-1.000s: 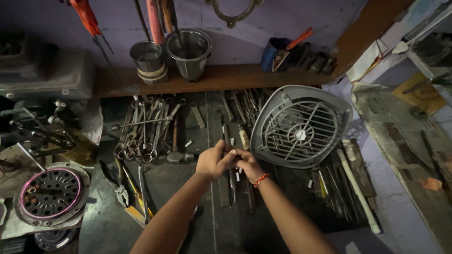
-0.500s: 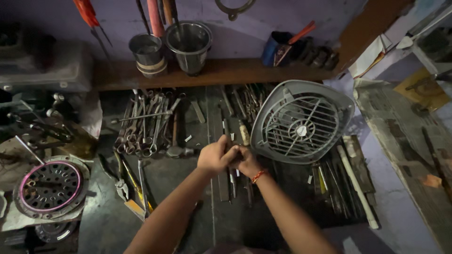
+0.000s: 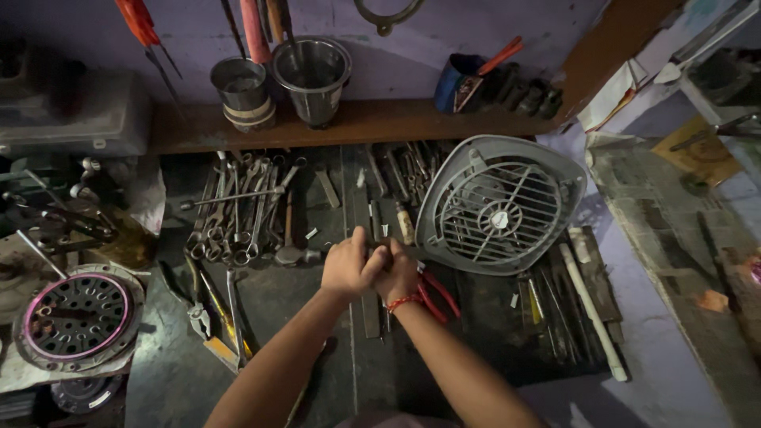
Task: The person manipulates the copper coil components of a small motor by hand and using pliers, cleaning and arranging the wires while the motor housing sits on a workbench surrounded by tools.
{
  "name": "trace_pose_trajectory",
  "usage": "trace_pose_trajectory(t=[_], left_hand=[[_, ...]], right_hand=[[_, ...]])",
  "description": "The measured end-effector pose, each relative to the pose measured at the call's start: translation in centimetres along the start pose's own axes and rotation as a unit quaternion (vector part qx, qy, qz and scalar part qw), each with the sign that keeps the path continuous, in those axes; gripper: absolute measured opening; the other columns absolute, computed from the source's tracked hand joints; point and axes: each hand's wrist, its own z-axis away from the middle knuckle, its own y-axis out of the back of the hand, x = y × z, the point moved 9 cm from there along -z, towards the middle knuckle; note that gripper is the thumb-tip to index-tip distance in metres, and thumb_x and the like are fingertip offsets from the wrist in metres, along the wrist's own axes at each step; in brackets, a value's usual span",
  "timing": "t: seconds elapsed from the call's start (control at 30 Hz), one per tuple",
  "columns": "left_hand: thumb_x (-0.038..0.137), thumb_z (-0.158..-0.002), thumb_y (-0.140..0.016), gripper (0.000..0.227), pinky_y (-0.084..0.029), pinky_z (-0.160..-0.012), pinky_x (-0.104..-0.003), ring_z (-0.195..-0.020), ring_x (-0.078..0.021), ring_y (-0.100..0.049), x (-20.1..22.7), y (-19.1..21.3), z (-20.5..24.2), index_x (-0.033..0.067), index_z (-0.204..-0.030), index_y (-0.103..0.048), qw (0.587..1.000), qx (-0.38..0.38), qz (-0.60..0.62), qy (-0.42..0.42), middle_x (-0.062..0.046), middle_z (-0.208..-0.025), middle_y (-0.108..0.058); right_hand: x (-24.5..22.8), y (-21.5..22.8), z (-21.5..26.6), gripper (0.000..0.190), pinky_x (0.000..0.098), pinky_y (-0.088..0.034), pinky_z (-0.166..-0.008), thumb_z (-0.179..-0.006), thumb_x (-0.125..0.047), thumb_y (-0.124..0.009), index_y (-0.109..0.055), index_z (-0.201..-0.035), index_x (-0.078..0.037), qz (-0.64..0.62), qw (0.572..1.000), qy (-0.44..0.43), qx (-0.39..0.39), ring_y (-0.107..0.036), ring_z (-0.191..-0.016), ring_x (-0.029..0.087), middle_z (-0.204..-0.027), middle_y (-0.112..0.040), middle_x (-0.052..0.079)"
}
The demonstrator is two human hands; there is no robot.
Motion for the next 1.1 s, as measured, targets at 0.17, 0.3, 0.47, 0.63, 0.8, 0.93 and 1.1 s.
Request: trace_pose_trajectory(t=[0.17,0.3,0.47,0.63,0.8,0.93,1.1], left_hand=[[0.052,-0.095,-0.054,0.046,-0.052,-0.069,-0.053,-0.08,-0.0437,-0.068,-0.7,0.1,0.4,0.0066,-0.105,-0.054,0.996,-0.036,0.06,0.058,-0.02,-0.082,-0.072],[0.055,-0.093,-0.054,0.047,-0.054,-0.068,-0.05,-0.079,-0.0399,-0.072,-1.9,-0.1,0.8,0.0089,-0.1,-0.056,0.981,-0.074,0.105,0.145,-0.017,-0.077,-0.073],[0.051,-0.096,-0.053,0.044,-0.052,-0.072,-0.05,-0.083,-0.0421,-0.069,-3.0,0.1,0.4,0.0075,-0.101,-0.056,0.981,-0.046,0.092,0.167,-0.02,-0.08,-0.071],[0.049,-0.095,-0.055,0.043,-0.053,-0.072,-0.049,-0.082,-0.0422,-0.068,-5.5,0.0,0.9,0.0062,-0.102,-0.056,0.967,0.013,0.132,0.219,-0.021,-0.082,-0.07],[0.049,-0.099,-0.053,0.045,-0.051,-0.071,-0.051,-0.08,-0.0453,-0.067,-6.2,-0.4,1.0,0.0034,-0.099,-0.052,0.968,0.022,0.115,0.221,-0.023,-0.079,-0.068],[0.05,-0.097,-0.054,0.044,-0.053,-0.072,-0.052,-0.081,-0.045,-0.068,-5.1,-1.1,0.5,0.0056,-0.099,-0.054,0.972,0.004,0.108,0.211,-0.022,-0.08,-0.07],[0.05,-0.098,-0.054,0.047,-0.05,-0.073,-0.056,-0.085,-0.048,-0.065,-4.2,-1.2,0.2,0.0043,-0.104,-0.051,0.977,0.001,0.056,0.206,-0.025,-0.083,-0.068]], right_hand=[[2.5,-3.3,-1.1,0.034,0.031,-0.058,-0.093,-0.097,-0.012,-0.07,-0.068,-0.131,-0.007,-0.391,0.901,-0.004,-0.188,-0.071,-0.105,0.014,-0.118,-0.074,0.003],[2.3,-0.5,-0.2,0.074,0.0308,-0.057,-0.086,-0.071,-0.002,-0.087,-0.056,-0.137,-0.014,-0.181,0.966,0.04,-0.181,-0.066,-0.098,0.014,-0.114,-0.069,0.002],[4.2,-2.1,1.0,0.088,0.0331,-0.063,-0.077,-0.07,-0.017,-0.089,-0.041,-0.144,-0.017,-0.14,0.982,0.041,-0.121,-0.071,-0.096,0.013,-0.116,-0.066,-0.001],[5.1,-2.5,1.8,0.041,0.0375,-0.058,-0.069,-0.078,-0.045,-0.083,-0.078,-0.097,-0.009,0.067,0.994,-0.015,-0.09,-0.074,-0.073,0.023,-0.082,-0.076,0.008],[3.7,-2.4,1.0,0.037,0.0377,-0.055,-0.058,-0.085,-0.046,-0.076,-0.079,-0.079,-0.01,0.024,0.981,-0.12,-0.15,-0.07,-0.061,0.02,-0.067,-0.072,0.006],[7.2,-6.8,1.4,0.039,0.032,-0.047,-0.046,-0.091,-0.039,-0.071,-0.067,-0.07,-0.007,-0.102,0.929,-0.274,-0.227,-0.061,-0.047,0.015,-0.06,-0.066,0.006],[10.9,-7.7,1.6,0.034,0.0277,-0.044,-0.043,-0.092,-0.028,-0.071,-0.067,-0.069,-0.004,-0.204,0.935,-0.245,-0.153,-0.059,-0.046,0.012,-0.059,-0.066,0.005]])
